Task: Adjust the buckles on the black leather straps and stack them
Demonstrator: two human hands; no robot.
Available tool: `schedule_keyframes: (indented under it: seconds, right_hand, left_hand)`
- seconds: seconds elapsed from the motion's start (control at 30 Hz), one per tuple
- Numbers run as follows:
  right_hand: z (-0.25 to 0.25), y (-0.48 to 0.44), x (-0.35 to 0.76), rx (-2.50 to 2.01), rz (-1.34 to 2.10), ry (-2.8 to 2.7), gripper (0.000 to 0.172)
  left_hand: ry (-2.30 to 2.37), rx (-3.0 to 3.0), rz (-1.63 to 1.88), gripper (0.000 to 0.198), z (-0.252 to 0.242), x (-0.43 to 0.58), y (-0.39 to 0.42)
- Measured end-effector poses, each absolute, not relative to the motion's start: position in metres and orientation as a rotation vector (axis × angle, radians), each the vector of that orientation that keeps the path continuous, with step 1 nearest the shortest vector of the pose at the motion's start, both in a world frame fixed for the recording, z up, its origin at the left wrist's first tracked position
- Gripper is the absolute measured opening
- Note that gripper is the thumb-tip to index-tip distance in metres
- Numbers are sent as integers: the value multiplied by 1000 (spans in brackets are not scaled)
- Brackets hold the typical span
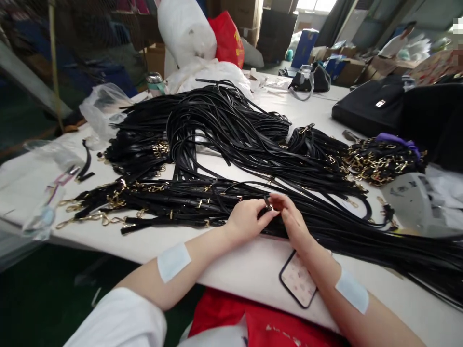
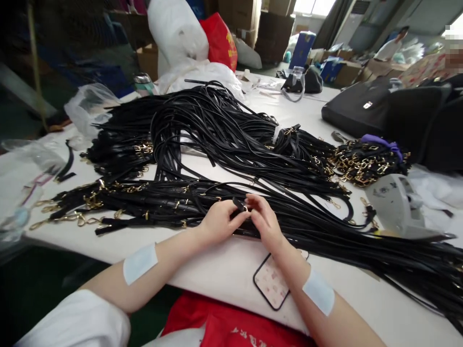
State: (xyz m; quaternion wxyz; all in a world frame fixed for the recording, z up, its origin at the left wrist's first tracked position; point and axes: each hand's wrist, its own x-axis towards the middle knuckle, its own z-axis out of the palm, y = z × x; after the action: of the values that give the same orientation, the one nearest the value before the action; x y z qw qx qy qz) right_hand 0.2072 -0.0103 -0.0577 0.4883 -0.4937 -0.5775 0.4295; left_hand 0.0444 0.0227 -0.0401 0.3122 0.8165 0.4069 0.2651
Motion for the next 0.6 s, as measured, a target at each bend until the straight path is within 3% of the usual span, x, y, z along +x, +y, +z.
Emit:
schedule_keyframes:
  seconds: [0.07, 0.13, 0.3, 0.47, 0.6]
  right_hand:
    - [-52, -15, 205, -1196, 783, -1703, 53]
    - [-46, -20, 203, -1234, 601, -1815, 38]
    - [-34, -32, 213, -1268, 349, -1527, 31]
    - [-39, -37, 236, -1230, 433, -922, 37]
    - [-49, -38, 246, -1404, 472, -950, 27]
  left_hand:
    - [1102, 2202, 636, 28, -40, 45, 22]
    - [1114, 2262, 587, 26, -37, 46, 20]
    - [1117, 2320, 582, 30, -11, 53, 24]
    - [1060, 2361, 535, 24, 5, 74, 34]
    - [1001, 2406, 474, 22, -7, 86, 33]
